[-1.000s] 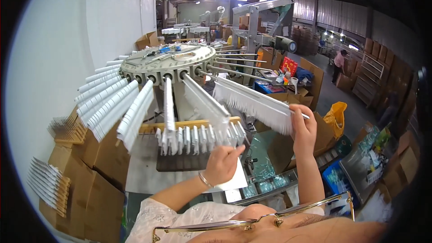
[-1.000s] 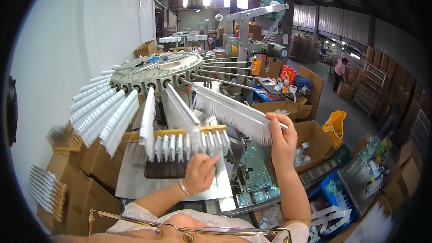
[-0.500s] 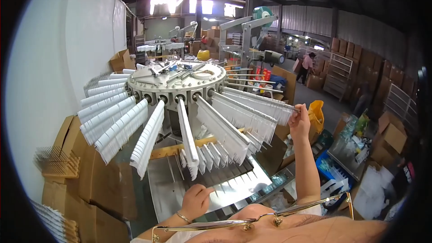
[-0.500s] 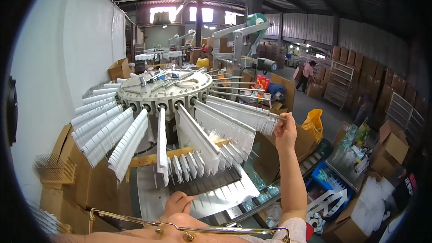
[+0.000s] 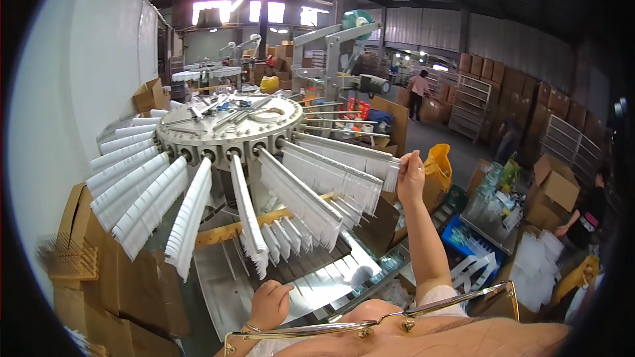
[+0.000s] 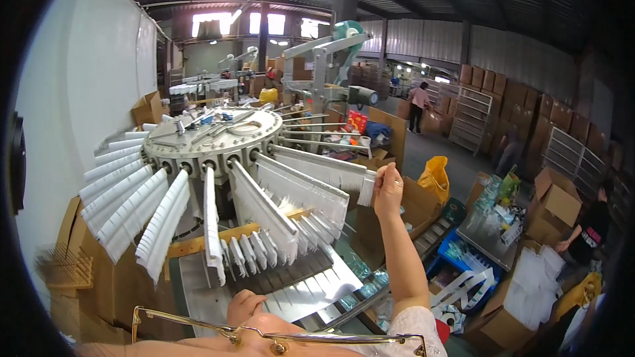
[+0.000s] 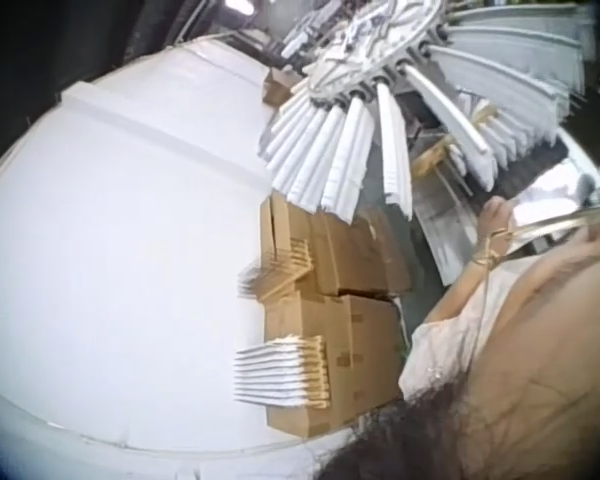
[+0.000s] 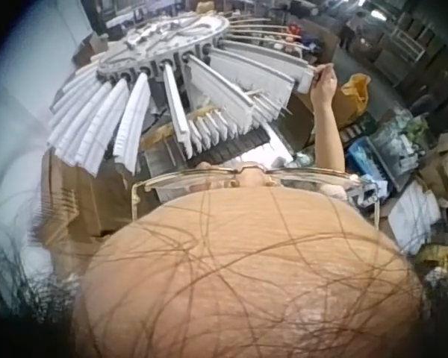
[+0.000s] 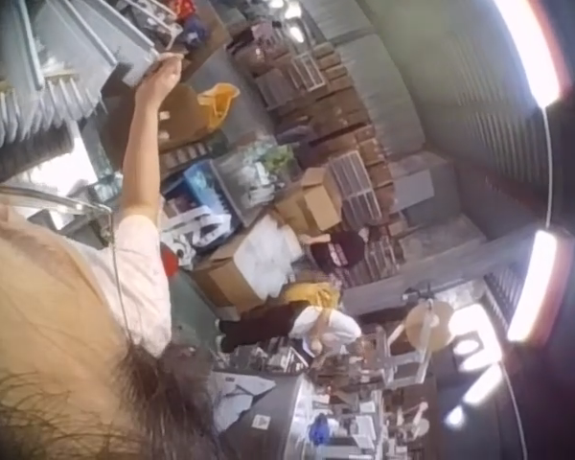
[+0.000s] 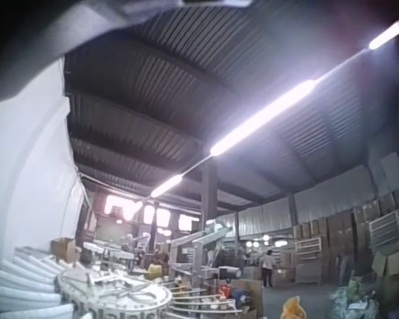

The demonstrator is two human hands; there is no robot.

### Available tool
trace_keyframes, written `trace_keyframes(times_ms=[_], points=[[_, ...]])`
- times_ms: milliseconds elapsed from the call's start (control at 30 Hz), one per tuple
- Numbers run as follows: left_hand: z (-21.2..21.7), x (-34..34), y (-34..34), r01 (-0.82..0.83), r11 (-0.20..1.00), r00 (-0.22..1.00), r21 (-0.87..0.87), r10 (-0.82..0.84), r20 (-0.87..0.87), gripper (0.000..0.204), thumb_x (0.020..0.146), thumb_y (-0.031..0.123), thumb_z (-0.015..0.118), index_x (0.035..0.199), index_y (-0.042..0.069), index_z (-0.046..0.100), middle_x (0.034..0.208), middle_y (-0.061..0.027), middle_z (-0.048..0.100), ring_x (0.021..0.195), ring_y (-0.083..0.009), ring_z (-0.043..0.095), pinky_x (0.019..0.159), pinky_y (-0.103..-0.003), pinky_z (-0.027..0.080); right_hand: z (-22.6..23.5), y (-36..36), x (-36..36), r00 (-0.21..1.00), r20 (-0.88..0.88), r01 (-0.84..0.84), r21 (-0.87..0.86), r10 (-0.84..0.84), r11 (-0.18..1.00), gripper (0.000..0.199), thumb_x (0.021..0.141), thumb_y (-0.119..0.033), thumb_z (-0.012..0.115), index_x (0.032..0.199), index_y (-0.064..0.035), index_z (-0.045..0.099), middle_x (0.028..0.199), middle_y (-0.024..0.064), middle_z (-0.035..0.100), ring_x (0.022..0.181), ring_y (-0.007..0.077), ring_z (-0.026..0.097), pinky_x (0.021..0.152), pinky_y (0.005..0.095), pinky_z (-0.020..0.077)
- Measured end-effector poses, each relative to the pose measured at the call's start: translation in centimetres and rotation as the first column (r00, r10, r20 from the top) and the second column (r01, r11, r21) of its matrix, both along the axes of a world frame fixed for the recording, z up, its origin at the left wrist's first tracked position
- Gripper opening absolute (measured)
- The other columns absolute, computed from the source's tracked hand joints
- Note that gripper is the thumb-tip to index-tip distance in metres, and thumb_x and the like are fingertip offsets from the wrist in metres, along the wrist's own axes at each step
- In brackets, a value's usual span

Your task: Packaging small component packets into boxes and loading strips into a rotating assembly machine.

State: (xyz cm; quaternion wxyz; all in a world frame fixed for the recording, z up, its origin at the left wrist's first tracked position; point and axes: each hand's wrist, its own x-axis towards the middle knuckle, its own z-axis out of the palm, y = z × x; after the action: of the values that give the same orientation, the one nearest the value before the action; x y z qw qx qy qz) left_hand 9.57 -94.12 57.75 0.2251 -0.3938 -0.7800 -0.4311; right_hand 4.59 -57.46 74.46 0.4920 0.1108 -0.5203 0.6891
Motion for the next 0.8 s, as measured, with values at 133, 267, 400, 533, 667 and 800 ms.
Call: trace_keyframes(times_ms=[133, 267, 400, 533, 667, 800], points=[[0.12, 0.04, 0.39, -0.025, 1.0, 0.997, -0.006, 0.025, 0.068, 0.014, 0.069, 0.002, 0.056, 0.081, 0.006, 0.062, 0.073, -0.009, 0.052, 0.068, -0.0273, 0.053, 0.06, -0.036, 0.043, 0.3, -0.37, 0.44, 0.999, -0.029, -0.014, -0.001, 0.014, 1.0, 0.041, 0.089, -0.043, 0.044, 0.063, -0.011, 0.047, 0.053, -0.0048, 0.038, 0.044, 0.0022, 0.031, 0.038, 0.0173, 0.0204], [0.07, 0.12, 0.7, -0.036, 0.999, 0.995, -0.013, 0.037, 0.088, 0.013, 0.069, 0.004, 0.056, 0.081, 0.006, 0.062, 0.073, -0.0095, 0.053, 0.068, -0.0279, 0.053, 0.061, -0.036, 0.043, 0.02, -0.27, 0.63, 0.997, -0.05, 0.055, -0.01, -0.055, 0.998, 0.042, 0.089, -0.043, 0.043, 0.062, -0.0104, 0.047, 0.053, -0.0045, 0.038, 0.043, 0.0023, 0.031, 0.039, 0.0168, 0.0205], [-0.01, 0.27, 0.5, -0.025, 0.999, 0.993, -0.023, 0.028, 0.11, 0.013, 0.07, 0.005, 0.056, 0.081, 0.005, 0.063, 0.072, -0.01, 0.053, 0.068, -0.0282, 0.054, 0.06, -0.036, 0.043, 0.34, -1.08, 1.02, 0.998, -0.057, -0.006, -0.113, 0.0, 0.994, 0.042, 0.089, -0.043, 0.043, 0.063, -0.011, 0.048, 0.053, -0.0044, 0.04, 0.043, 0.0031, 0.032, 0.038, 0.0171, 0.0212], [-0.04, 0.45, 0.12, -0.005, 0.999, 0.991, -0.042, 0.011, 0.133, 0.012, 0.071, 0.006, 0.056, 0.081, 0.006, 0.063, 0.073, -0.0102, 0.053, 0.068, -0.0282, 0.054, 0.06, -0.036, 0.043, 0.39, -1.1, 0.98, 0.997, -0.054, 0.049, -0.105, -0.055, 0.993, 0.04, 0.089, -0.043, 0.044, 0.064, -0.0109, 0.048, 0.053, -0.0042, 0.041, 0.044, 0.0035, 0.033, 0.039, 0.0169, 0.0237], [-0.32, 0.35, -0.06, 0.006, 1.0, 0.989, -0.026, -0.002, 0.146, 0.011, 0.071, 0.007, 0.056, 0.08, 0.006, 0.063, 0.073, -0.0101, 0.054, 0.069, -0.0281, 0.054, 0.06, -0.036, 0.044, -0.04, -0.52, 0.69, 0.998, -0.062, 0.024, -0.137, -0.033, 0.99, 0.04, 0.089, -0.041, 0.044, 0.065, -0.01, 0.048, 0.054, -0.0036, 0.041, 0.045, 0.004, 0.035, 0.042, 0.0175, 0.0283], [-0.49, 0.32, -0.14, -0.003, 1.0, 0.989, -0.031, 0.007, 0.148, 0.011, 0.072, 0.007, 0.056, 0.081, 0.006, 0.063, 0.072, -0.01, 0.054, 0.068, -0.028, 0.054, 0.061, -0.036, 0.044, 0.14, -0.67, 1.27, 1.0, -0.018, -0.005, -0.101, 0.003, 0.995, 0.04, 0.089, -0.041, 0.044, 0.065, -0.0094, 0.048, 0.054, -0.003, 0.041, 0.045, 0.0047, 0.036, 0.041, 0.0185, 0.0302]])
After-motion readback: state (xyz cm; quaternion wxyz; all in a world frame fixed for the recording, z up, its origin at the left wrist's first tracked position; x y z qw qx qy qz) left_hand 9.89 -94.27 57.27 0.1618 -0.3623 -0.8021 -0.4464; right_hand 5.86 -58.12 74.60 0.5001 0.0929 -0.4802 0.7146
